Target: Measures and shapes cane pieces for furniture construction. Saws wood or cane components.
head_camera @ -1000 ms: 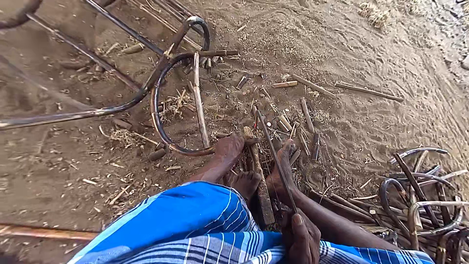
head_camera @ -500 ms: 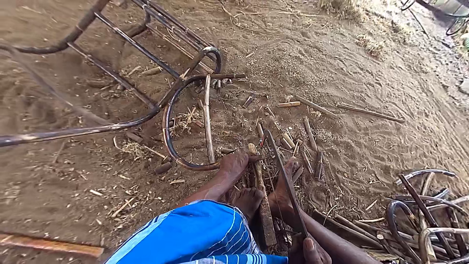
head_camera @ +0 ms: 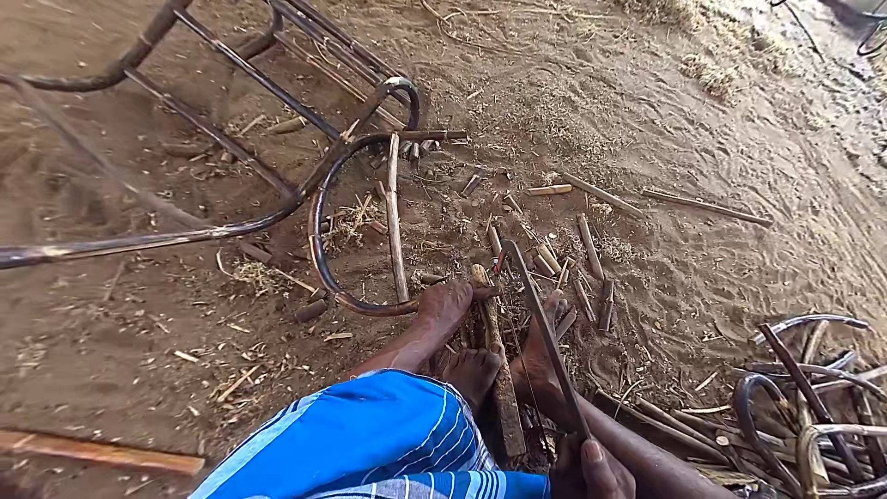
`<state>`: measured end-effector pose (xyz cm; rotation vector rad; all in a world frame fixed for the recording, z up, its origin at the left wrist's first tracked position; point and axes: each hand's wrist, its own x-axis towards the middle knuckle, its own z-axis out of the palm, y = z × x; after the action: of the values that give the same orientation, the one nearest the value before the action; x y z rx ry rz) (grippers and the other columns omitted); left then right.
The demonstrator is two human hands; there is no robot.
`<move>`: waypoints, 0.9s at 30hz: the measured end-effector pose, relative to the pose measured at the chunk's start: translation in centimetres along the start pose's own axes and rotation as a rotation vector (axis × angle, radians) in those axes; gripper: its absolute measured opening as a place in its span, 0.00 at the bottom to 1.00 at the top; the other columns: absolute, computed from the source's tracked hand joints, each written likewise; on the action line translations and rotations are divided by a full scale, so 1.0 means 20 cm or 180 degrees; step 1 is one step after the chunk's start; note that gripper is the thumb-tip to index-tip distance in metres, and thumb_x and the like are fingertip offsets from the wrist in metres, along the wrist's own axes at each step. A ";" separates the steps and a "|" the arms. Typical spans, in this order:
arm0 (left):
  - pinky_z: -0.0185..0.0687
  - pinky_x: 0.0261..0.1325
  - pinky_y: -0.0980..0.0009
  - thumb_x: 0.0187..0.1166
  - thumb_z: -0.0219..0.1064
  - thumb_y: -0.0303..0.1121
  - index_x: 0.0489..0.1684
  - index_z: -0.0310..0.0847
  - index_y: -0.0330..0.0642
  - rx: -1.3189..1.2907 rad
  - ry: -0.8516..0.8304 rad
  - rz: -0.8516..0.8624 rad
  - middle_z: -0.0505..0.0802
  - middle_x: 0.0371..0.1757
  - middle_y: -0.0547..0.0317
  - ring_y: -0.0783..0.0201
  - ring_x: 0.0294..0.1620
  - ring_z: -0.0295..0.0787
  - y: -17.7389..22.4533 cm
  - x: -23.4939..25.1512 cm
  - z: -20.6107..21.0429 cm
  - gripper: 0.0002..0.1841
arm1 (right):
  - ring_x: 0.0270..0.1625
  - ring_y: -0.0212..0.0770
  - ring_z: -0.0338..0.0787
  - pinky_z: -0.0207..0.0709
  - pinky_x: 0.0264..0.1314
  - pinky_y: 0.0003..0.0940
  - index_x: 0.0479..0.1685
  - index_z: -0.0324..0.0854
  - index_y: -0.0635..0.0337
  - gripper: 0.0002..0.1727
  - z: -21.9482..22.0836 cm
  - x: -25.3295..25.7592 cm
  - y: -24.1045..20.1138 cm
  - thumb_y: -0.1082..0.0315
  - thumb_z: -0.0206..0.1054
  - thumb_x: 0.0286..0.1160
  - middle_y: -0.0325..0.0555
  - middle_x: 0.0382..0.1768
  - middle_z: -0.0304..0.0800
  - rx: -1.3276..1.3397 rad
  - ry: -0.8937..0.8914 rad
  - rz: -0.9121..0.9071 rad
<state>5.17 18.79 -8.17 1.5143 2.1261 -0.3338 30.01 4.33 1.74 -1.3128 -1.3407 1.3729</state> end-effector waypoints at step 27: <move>0.86 0.51 0.34 0.87 0.58 0.31 0.56 0.84 0.33 -0.0120 -0.0011 -0.0069 0.91 0.56 0.33 0.31 0.56 0.90 0.04 -0.03 -0.01 0.13 | 0.14 0.26 0.70 0.67 0.15 0.26 0.26 0.84 0.51 0.34 0.00 0.26 0.06 0.35 0.46 0.87 0.30 0.14 0.73 -0.0112 -0.0115 0.0072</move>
<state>5.99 18.69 -7.58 1.4693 2.1357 -0.3020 29.40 9.36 -0.14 -1.3358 -1.3839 1.4003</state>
